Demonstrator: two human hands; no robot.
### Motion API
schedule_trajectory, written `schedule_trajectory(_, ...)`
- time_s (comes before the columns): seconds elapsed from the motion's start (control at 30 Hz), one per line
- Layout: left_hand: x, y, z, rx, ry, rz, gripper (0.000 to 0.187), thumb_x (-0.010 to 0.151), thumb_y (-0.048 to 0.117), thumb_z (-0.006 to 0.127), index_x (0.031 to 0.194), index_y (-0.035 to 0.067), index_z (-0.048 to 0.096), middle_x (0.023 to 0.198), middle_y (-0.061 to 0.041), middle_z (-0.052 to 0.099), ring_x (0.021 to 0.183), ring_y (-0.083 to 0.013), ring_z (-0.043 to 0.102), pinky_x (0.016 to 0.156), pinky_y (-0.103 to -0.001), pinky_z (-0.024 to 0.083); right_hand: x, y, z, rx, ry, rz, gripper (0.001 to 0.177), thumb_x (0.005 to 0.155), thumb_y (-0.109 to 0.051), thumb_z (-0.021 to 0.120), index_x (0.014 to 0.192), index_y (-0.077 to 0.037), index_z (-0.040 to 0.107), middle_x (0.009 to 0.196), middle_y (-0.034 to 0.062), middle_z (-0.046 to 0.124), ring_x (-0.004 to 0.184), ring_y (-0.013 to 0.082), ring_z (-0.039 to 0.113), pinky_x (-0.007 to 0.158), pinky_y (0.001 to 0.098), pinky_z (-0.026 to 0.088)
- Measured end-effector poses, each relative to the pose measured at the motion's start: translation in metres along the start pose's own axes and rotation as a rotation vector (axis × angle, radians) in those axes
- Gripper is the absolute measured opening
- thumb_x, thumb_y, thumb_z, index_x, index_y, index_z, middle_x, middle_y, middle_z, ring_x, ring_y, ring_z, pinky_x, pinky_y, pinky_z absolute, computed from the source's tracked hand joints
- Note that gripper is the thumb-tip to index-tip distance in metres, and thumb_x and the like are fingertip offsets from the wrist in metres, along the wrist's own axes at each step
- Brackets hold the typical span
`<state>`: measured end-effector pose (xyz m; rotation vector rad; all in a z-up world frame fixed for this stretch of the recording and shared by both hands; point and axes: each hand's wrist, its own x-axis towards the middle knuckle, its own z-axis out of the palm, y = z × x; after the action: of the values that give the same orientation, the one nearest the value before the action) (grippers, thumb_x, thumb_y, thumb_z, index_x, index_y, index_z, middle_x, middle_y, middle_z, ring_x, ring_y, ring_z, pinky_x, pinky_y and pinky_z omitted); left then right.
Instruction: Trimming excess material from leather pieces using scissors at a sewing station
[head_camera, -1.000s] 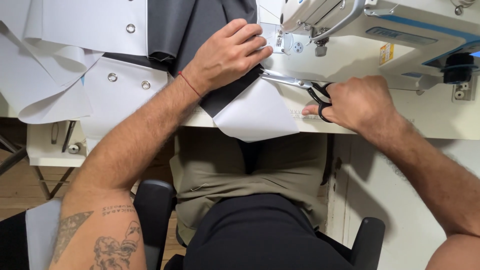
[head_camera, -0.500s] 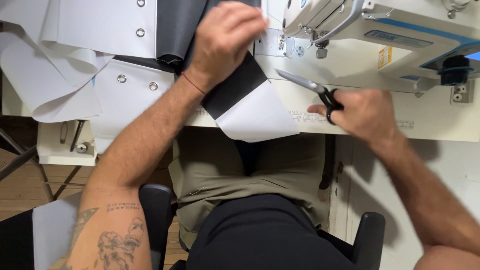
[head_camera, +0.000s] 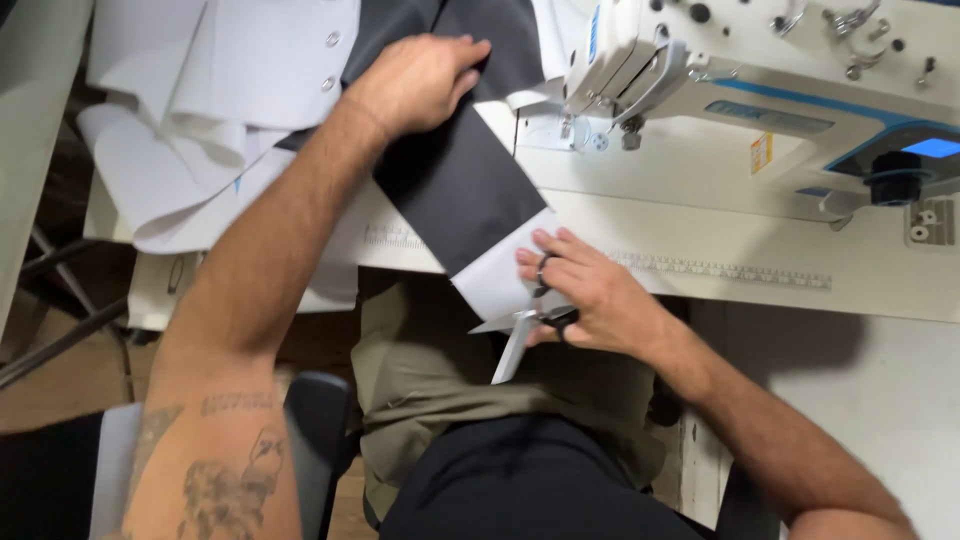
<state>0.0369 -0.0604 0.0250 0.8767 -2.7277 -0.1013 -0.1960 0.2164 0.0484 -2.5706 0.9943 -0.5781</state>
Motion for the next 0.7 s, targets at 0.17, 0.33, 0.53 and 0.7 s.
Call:
schedule_trajectory(0.17,0.005,-0.019,-0.023,-0.014,0.005,-0.107,0.045,0.092,0.030,0.075,0.137,0.020,0.070,0.120,-0.007,0.074,0.105,-0.0354,0.067,0.078,-0.049,0.051,-0.038,-0.002,-0.017,0.016,0.044,0.049,0.075,0.072,-0.044,0.093,0.124,0.003,0.067,0.139,0.0124,0.065,0.141,0.0357,0.053,0.124,0.0524,0.035)
schedule_trajectory(0.33,-0.041,0.006,-0.050,-0.327,0.451,-0.038,0.025,0.111,0.017,0.061,0.128,0.005,0.075,0.125,-0.011,0.076,0.114,-0.0299,0.070,0.096,-0.040,0.051,-0.091,0.003,-0.024,0.113,0.125,0.171,0.073,0.064,-0.041,0.094,0.118,0.001,0.070,0.131,0.0103,0.071,0.137,0.0313,0.058,0.126,0.0514,0.036)
schedule_trajectory(0.53,-0.130,0.039,-0.076,-0.045,0.654,-0.356,0.014,0.106,0.014,0.077,0.093,0.011,0.073,0.082,-0.001,0.068,0.072,-0.0190,0.061,0.063,-0.036,0.045,-0.116,-0.008,-0.031,0.122,0.243,0.218,0.065,0.081,-0.060,0.067,0.117,-0.007,0.071,0.124,0.0057,0.074,0.124,0.0272,0.066,0.108,0.0435,0.054)
schedule_trajectory(0.7,-0.179,0.051,-0.064,-0.048,0.472,-0.555,0.009,0.101,0.019,0.077,0.102,0.010,0.074,0.096,-0.004,0.071,0.088,-0.0226,0.061,0.075,-0.036,0.047,-0.066,-0.016,-0.047,0.259,0.306,0.216,0.060,0.081,-0.046,0.072,0.121,-0.003,0.067,0.128,0.0177,0.069,0.123,0.0290,0.070,0.113,0.0426,0.056)
